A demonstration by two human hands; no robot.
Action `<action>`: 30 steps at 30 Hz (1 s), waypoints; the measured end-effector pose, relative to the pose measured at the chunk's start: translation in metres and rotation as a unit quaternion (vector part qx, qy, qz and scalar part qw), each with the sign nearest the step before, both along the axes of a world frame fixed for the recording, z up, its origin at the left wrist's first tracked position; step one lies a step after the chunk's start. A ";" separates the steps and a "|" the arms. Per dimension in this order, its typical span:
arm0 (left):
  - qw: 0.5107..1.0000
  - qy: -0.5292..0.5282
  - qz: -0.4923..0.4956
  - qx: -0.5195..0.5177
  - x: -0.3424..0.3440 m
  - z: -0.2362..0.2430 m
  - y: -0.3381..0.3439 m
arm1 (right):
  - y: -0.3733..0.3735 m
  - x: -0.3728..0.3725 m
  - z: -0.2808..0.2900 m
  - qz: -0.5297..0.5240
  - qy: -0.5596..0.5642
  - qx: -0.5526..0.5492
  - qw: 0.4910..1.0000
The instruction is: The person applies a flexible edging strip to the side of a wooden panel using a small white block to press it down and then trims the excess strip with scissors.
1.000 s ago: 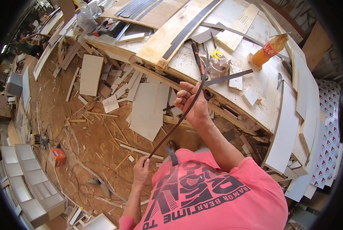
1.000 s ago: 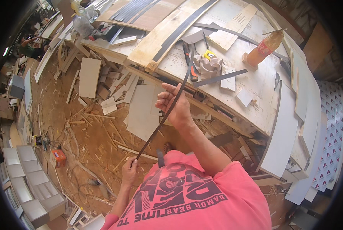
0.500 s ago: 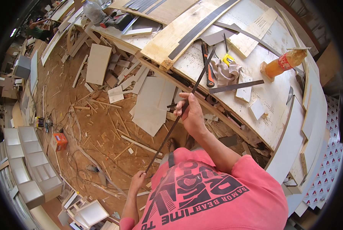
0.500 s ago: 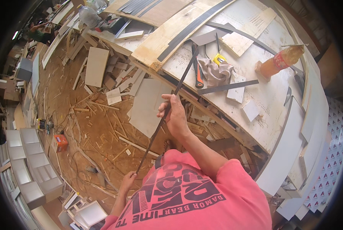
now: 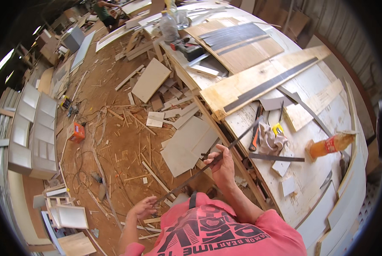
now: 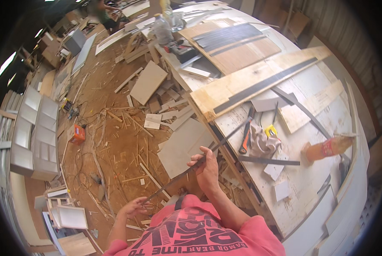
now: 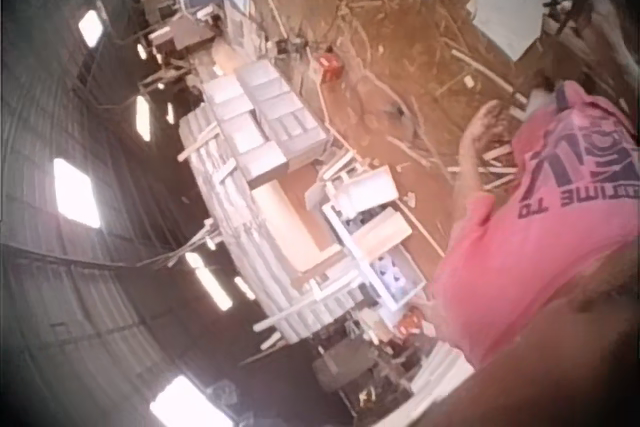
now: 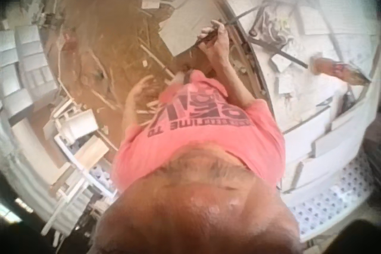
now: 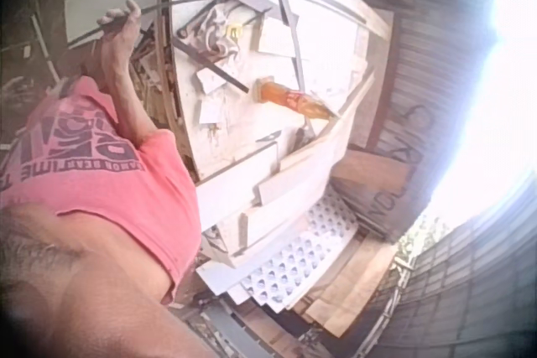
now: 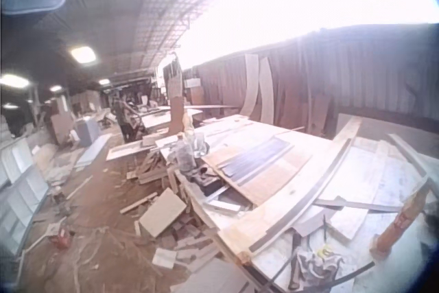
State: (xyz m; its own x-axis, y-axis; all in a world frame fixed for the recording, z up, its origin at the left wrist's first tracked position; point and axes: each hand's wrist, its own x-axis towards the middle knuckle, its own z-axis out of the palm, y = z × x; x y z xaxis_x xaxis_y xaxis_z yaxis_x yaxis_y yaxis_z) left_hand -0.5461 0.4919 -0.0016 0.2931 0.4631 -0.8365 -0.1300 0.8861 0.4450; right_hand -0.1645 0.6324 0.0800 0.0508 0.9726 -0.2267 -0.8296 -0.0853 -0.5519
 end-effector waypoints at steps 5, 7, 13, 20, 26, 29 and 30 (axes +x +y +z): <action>0.989 0.050 0.118 0.078 -0.037 0.018 -0.007 | 0.020 -0.007 0.009 -0.021 -0.032 0.007 0.999; 0.983 0.033 0.154 0.095 -0.042 0.023 0.002 | 0.030 -0.014 0.009 -0.029 -0.035 0.013 0.999; 0.932 -0.092 0.310 0.165 -0.101 0.020 0.013 | 0.074 -0.038 0.008 -0.110 -0.057 0.038 0.992; 0.913 0.149 0.199 0.323 -0.162 0.041 0.134 | 0.105 -0.225 0.021 0.018 -0.203 0.042 0.978; 0.784 0.133 0.201 0.572 -0.151 0.148 0.240 | 0.100 -0.400 0.026 0.329 -0.432 0.195 0.817; 0.821 0.127 0.235 0.505 -0.186 0.165 0.247 | 0.114 -0.448 0.028 0.429 -0.439 0.233 0.754; 0.818 0.129 0.254 0.500 -0.196 0.162 0.249 | 0.118 -0.458 0.026 0.420 -0.433 0.252 0.757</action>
